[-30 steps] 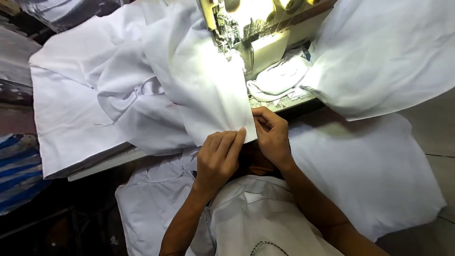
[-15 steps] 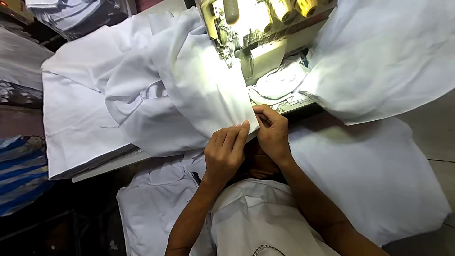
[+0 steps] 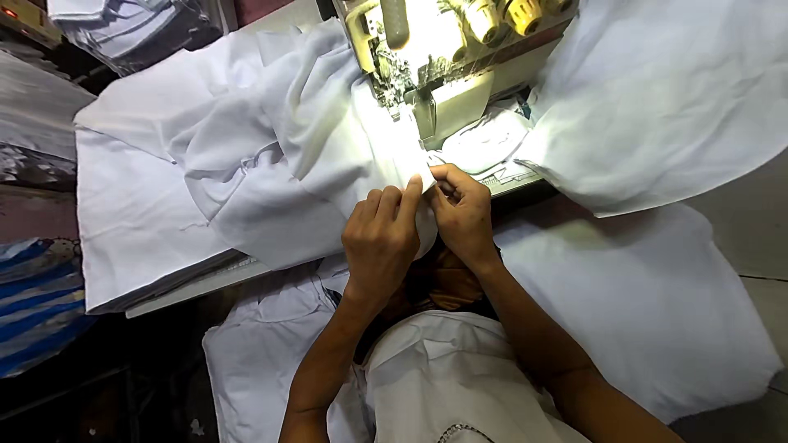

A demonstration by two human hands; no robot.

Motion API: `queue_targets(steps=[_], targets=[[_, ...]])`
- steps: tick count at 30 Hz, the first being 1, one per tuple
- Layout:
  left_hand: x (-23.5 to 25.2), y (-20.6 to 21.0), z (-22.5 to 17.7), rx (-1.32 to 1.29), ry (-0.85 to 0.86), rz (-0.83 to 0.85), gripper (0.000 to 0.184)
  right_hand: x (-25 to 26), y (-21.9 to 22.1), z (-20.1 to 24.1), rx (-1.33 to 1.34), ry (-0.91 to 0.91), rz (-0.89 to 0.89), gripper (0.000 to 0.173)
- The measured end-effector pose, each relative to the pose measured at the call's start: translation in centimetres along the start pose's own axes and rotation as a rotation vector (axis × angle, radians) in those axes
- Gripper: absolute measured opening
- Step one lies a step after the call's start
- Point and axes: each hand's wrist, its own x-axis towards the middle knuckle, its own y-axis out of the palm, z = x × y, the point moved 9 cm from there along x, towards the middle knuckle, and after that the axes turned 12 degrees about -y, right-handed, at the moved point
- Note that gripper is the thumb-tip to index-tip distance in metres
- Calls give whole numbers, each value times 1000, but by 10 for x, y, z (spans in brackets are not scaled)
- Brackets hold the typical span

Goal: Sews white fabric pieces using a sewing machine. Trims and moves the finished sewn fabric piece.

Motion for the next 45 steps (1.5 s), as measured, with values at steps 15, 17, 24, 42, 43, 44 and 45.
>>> queue_targets(steps=[15,17,24,42,43,44,45], targets=[[-13,-1,-2,-50,135,-14,25,-6,0,-4,166,102,58,19],[-11,0,-2,-51,132,-17,26,-5,0,-4,160,96,53,19],[0,5,-3,-12,146,-19,23,4,-2,-4,121,90,42,17],[-29,-36,267,-93,-545,76,45,26,-5,-9,78,135,84,11],[-28,-38,281,-143,-545,62,34,27,-5,-9,87,131,84,11],[-24,-44,290,-192,-520,62,28,28,-5,-9,89,126,81,11],[-18,-54,296,-228,-485,56,24,28,-6,-9,85,126,75,11]])
